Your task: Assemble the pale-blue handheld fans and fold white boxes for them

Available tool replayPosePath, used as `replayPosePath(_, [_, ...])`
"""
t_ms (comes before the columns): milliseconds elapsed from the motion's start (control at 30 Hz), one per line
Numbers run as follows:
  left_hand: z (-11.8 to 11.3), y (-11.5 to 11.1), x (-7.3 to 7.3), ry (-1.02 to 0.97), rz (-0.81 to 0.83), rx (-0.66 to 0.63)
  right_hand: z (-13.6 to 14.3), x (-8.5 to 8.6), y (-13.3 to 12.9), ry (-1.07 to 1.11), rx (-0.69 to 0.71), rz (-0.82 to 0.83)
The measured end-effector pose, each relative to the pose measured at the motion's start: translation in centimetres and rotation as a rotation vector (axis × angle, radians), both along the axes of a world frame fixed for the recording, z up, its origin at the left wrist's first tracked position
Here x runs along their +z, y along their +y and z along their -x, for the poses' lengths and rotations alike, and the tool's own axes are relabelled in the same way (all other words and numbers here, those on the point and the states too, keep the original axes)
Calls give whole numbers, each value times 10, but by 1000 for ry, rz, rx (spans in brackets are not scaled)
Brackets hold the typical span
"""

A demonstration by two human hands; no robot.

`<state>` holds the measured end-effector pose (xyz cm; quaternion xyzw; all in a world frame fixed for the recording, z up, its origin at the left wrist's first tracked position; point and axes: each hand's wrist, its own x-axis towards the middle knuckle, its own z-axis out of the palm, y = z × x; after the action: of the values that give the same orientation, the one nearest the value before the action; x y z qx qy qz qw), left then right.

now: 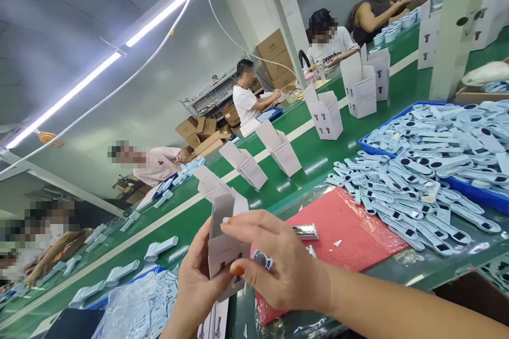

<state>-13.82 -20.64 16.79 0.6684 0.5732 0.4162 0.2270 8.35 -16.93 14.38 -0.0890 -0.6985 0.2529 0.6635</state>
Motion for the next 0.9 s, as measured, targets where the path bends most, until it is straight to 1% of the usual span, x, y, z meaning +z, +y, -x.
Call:
replayPosePath(67, [-3, 1, -8, 34, -104, -24, 5, -2, -4, 47, 3, -43])
replayPosePath(167, [-5, 5, -15, 145, -277, -80, 6, -4, -5, 71, -32, -34])
replayPosePath(267, [-7, 9, -15, 282, -448, -135, 2, -6, -3, 37, -60, 3])
replayPosePath(367, [-12, 14, -12, 413, -613, -191, 0, -9, -1, 20, -59, 79])
replayPosePath(467, [-21, 18, -12, 472, -717, -236, 1, -10, 0, 33, -124, 158])
replayPosePath(533, [-27, 20, -12, 439, -766, -271, 2, -9, 1, 31, -159, 219])
replayPosePath(567, [-29, 21, -12, 414, -785, -290, 2, -9, 2, 27, -140, 245])
replayPosePath(700, [-35, 23, -8, 362, -792, -325, 2, -5, 6, 84, 103, 314])
replayPosePath(733, [-35, 23, -7, 366, -785, -322, 3, -4, 7, 102, 134, 329])
replayPosePath(800, [-36, 23, -4, 385, -789, -323, 6, -1, 6, 97, 120, 361])
replayPosePath(900, [-35, 23, 0, 456, -789, -339, 8, 2, 1, 40, 35, 356])
